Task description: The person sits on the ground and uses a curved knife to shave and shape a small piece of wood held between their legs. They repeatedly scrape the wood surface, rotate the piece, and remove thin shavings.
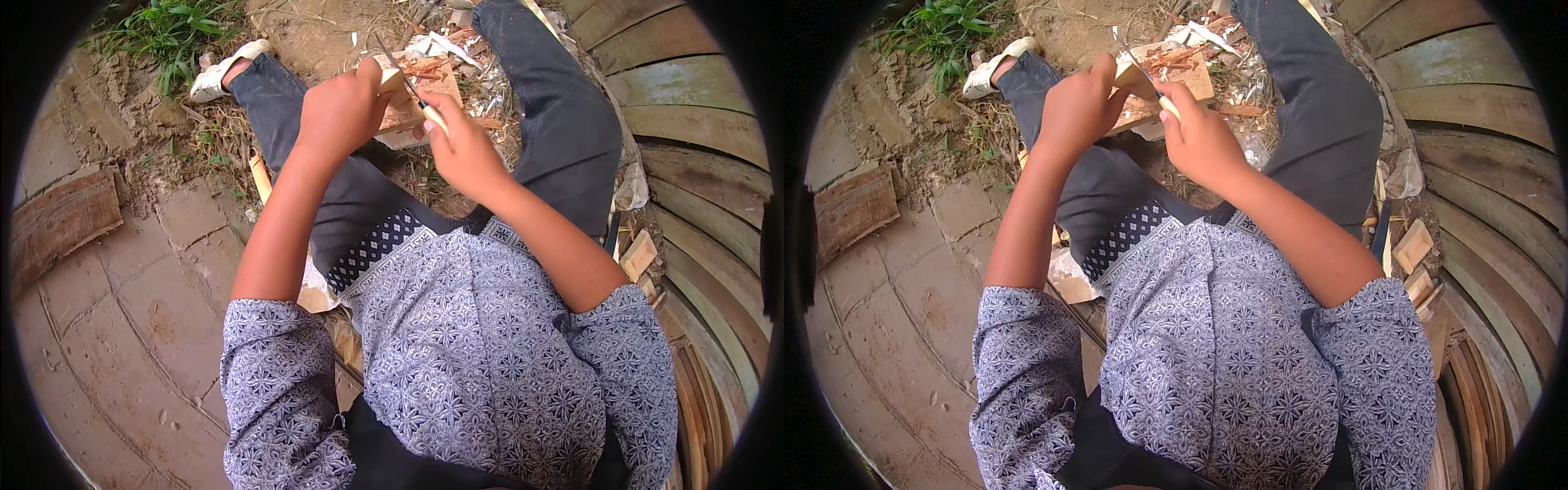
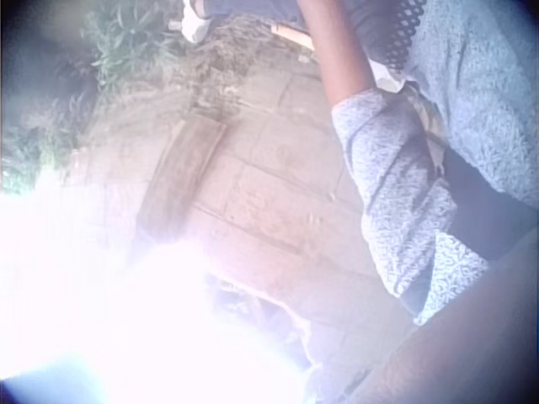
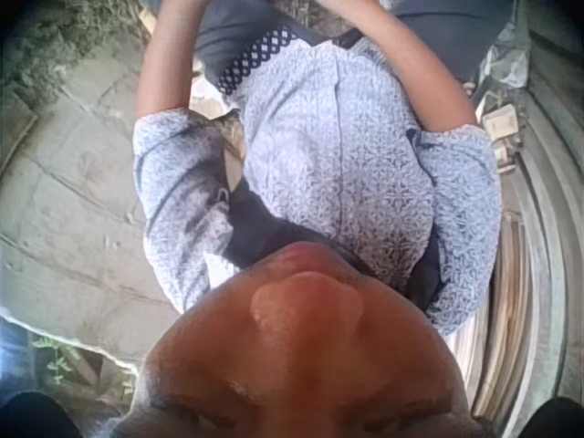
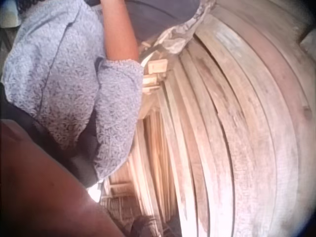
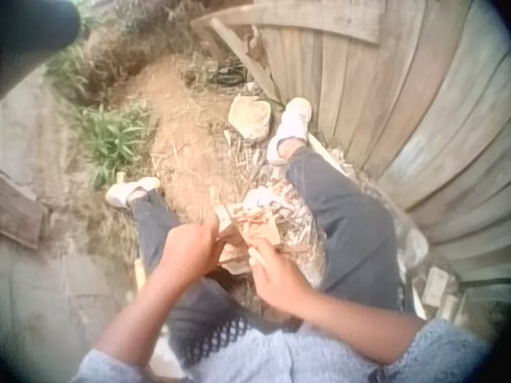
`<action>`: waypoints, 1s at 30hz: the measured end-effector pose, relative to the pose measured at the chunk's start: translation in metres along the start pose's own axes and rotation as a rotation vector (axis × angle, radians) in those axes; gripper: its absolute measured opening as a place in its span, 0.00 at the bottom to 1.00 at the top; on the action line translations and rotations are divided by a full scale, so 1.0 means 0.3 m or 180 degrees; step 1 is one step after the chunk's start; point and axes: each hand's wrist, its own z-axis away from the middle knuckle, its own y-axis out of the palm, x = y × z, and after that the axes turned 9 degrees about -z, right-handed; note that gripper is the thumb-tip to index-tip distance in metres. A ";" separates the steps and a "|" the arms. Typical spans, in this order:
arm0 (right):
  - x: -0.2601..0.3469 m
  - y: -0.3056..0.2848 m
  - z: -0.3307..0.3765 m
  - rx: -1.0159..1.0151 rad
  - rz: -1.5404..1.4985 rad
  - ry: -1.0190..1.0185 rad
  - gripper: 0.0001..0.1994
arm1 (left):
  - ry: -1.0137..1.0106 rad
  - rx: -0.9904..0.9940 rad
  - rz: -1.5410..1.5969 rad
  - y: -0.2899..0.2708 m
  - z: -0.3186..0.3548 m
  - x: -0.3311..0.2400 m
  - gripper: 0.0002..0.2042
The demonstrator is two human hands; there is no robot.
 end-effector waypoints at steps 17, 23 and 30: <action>-0.102 0.009 0.074 0.0122 -0.0159 0.0496 0.20 | -0.0180 -0.0024 0.0151 0.011 0.020 0.004 0.18; -0.079 -0.007 0.066 0.0212 -0.0057 0.0620 0.20 | -0.0252 -0.0011 0.0199 0.018 0.024 -0.002 0.18; -0.217 0.000 0.025 0.0281 0.0330 0.0572 0.20 | -0.0175 -0.0117 0.0205 0.005 0.021 -0.008 0.18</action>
